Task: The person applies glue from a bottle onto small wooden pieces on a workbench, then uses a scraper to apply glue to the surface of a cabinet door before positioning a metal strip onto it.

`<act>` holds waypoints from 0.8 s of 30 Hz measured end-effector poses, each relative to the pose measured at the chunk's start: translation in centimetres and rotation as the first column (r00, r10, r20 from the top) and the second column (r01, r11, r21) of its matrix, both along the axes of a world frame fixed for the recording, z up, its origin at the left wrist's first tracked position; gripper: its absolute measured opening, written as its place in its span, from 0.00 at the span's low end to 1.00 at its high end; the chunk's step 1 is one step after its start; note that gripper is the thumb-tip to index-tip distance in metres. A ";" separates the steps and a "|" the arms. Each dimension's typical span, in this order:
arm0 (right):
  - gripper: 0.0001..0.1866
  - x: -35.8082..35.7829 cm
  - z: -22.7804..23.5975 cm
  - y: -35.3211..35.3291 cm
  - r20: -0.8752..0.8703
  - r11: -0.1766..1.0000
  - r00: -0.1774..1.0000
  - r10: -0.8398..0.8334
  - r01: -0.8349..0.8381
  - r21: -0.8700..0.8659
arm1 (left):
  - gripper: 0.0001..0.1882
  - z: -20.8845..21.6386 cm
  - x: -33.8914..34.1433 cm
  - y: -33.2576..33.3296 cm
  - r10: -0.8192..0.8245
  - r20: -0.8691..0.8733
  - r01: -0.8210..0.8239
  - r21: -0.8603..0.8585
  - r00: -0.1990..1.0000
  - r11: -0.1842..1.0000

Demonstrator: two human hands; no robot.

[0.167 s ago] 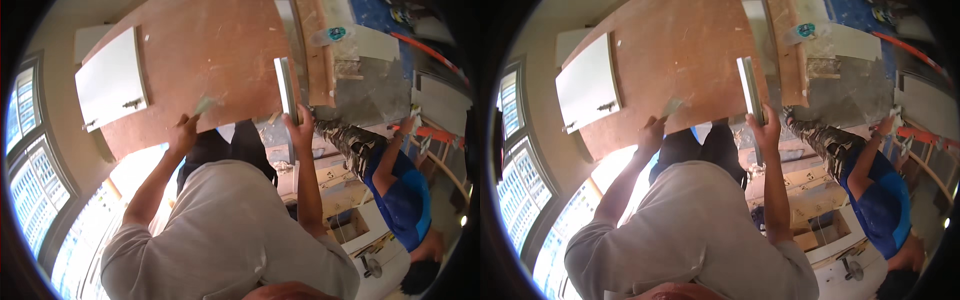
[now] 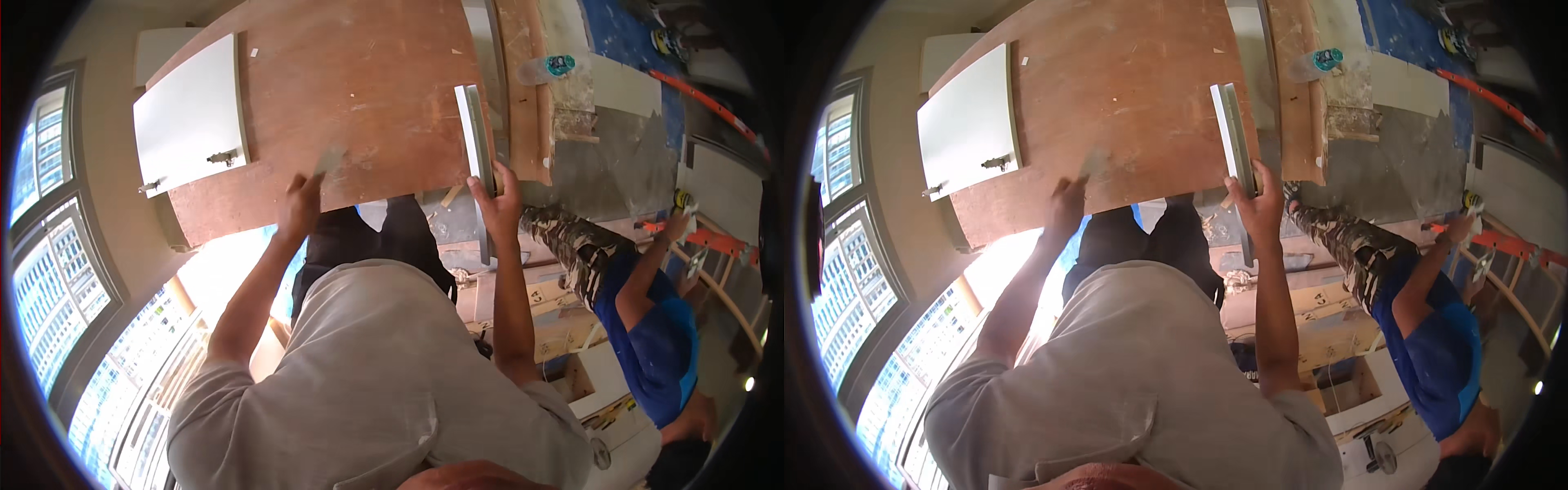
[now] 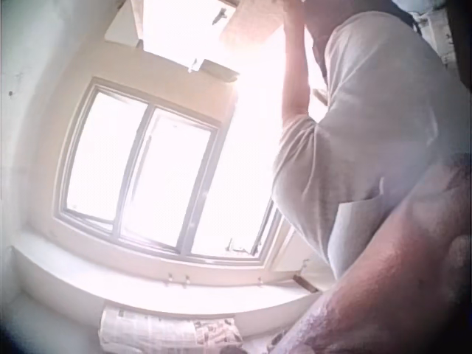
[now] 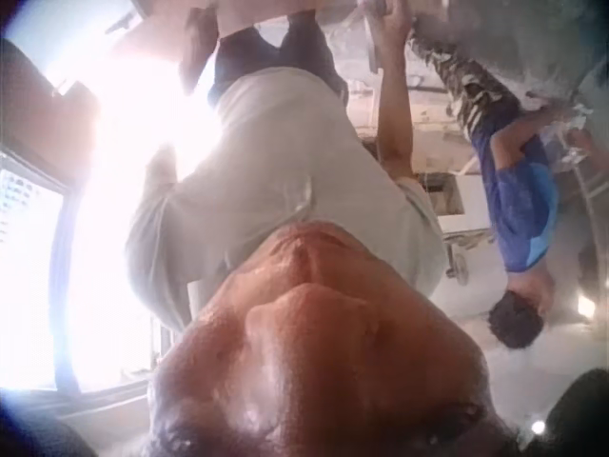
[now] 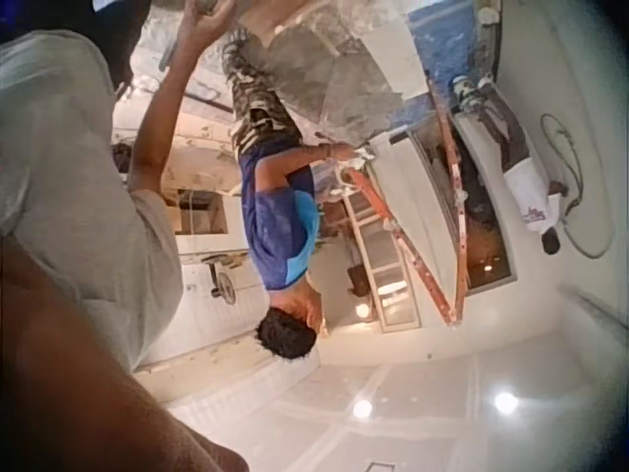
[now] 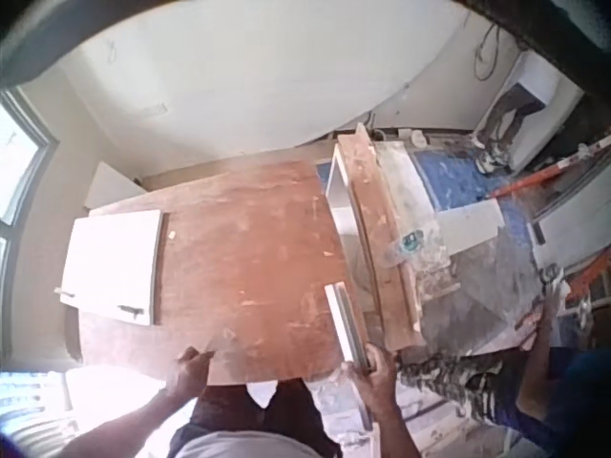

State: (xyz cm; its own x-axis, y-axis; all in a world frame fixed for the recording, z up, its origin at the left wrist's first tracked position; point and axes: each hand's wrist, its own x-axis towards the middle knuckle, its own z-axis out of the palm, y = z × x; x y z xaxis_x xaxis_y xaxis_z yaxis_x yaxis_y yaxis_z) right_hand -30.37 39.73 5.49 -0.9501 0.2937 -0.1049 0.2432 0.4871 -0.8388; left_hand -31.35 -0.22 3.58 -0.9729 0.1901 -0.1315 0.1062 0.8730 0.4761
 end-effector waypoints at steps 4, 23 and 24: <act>0.28 -2.1 1.8 1.4 -0.027 0.998 0.998 0.062 -0.062 0.018 | 0.14 -5.1 -15.4 8.1 0.120 -0.024 -0.121 -0.043 0.992 0.992; 0.29 -2.3 0.8 2.5 0.083 0.990 0.996 -0.015 0.027 -0.142 | 0.17 -1.7 0.1 9.3 -0.352 -0.056 0.355 0.057 0.934 0.933; 0.29 -3.0 1.2 2.2 0.117 0.991 0.993 -0.010 0.025 -0.133 | 0.21 -0.8 -1.5 12.9 -0.416 0.217 0.423 0.014 0.883 0.906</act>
